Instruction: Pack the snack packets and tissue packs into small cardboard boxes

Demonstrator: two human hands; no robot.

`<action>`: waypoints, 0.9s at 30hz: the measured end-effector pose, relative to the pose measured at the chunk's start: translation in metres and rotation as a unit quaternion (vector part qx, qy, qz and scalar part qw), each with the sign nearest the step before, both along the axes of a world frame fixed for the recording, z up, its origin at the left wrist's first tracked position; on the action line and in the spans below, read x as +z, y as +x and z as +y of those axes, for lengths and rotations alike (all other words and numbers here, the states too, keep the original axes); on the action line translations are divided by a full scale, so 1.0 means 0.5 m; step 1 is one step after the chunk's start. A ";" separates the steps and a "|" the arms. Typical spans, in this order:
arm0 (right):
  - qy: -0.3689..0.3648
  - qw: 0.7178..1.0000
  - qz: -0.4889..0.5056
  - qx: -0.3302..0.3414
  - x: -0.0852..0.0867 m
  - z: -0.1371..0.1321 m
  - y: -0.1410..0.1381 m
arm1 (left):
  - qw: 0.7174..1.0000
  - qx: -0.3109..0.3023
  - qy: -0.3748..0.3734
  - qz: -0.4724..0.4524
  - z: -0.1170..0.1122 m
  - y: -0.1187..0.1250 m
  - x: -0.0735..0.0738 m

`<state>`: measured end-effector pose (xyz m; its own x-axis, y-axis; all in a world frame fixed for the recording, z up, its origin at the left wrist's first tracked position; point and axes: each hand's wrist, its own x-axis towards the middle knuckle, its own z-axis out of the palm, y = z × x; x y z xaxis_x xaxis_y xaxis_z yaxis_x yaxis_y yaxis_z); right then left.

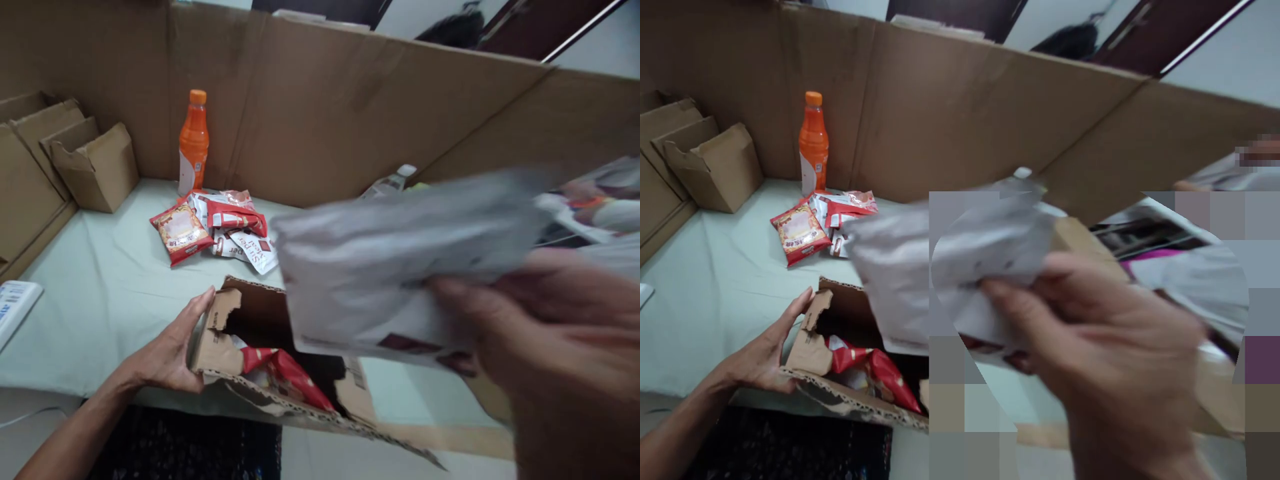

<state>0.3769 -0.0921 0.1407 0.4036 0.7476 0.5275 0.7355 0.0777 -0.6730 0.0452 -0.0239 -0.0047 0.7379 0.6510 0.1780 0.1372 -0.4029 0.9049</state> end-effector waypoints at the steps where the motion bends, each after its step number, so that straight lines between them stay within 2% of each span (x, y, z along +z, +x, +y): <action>1: 0.055 0.997 0.043 -0.031 0.015 0.034 0.006 | 1.000 0.011 0.002 0.000 0.000 -0.011 0.001; 2: 0.105 0.992 0.063 -0.038 0.027 0.075 0.009 | 1.000 0.025 0.005 0.000 -0.001 -0.024 0.001; 4: 0.177 0.984 0.030 -0.017 0.041 0.173 0.011 | 0.998 0.056 0.010 0.007 -0.005 -0.054 0.000; 6: 0.171 0.983 -0.060 0.024 0.032 0.281 -0.001 | 0.996 0.084 0.012 0.019 -0.011 -0.081 -0.002; 8: 0.114 0.984 -0.132 0.043 0.001 0.385 -0.026 | 0.994 0.103 0.008 0.033 -0.016 -0.100 -0.006; 11: -0.010 0.982 -0.180 0.058 -0.072 0.509 -0.080 | 0.993 0.112 -0.005 0.049 -0.020 -0.108 -0.009; 13: -0.090 0.974 -0.189 0.086 -0.118 0.552 -0.111 | 0.993 0.109 -0.006 0.044 -0.018 -0.105 -0.007; 14: -0.123 0.969 -0.190 0.102 -0.134 0.556 -0.121 | 0.994 0.105 -0.007 0.038 -0.016 -0.103 -0.006; 16: -0.138 0.967 -0.163 0.137 -0.142 0.526 -0.125 | 0.996 0.091 -0.011 0.023 -0.011 -0.100 -0.004; 17: -0.122 0.970 -0.135 0.161 -0.132 0.493 -0.120 | 0.996 0.084 -0.015 0.017 -0.008 -0.099 -0.003; 19: -0.056 0.968 -0.056 0.237 -0.088 0.401 -0.103 | 0.997 0.077 -0.023 0.009 -0.003 -0.099 -0.005; 20: -0.039 0.954 -0.035 0.294 -0.059 0.347 -0.094 | 0.997 0.076 -0.030 0.005 -0.001 -0.100 -0.006; 21: -0.046 0.932 -0.039 0.358 -0.031 0.293 -0.090 | 0.997 0.074 -0.037 0.003 0.000 -0.100 -0.007; 22: -0.066 0.894 -0.065 0.439 -0.009 0.242 -0.090 | 0.996 0.072 -0.044 0.001 0.001 -0.100 -0.008; 23: -0.102 0.861 -0.098 0.488 0.006 0.198 -0.096 | 0.996 0.070 -0.050 0.000 0.001 -0.099 -0.009; 25: -0.201 0.803 -0.190 0.528 0.006 0.138 -0.125 | 0.996 0.067 -0.055 -0.001 -0.002 -0.097 -0.008; 27: -0.303 0.755 -0.279 0.510 -0.021 0.120 -0.164 | 0.996 0.074 -0.045 0.005 -0.005 -0.093 -0.005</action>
<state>0.2948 -0.0318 0.1303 -0.7040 0.6915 -0.1620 0.6835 0.5977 -0.4190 -0.0014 -0.0266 -0.0072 0.6339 0.7660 0.1065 0.1992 -0.2948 0.9346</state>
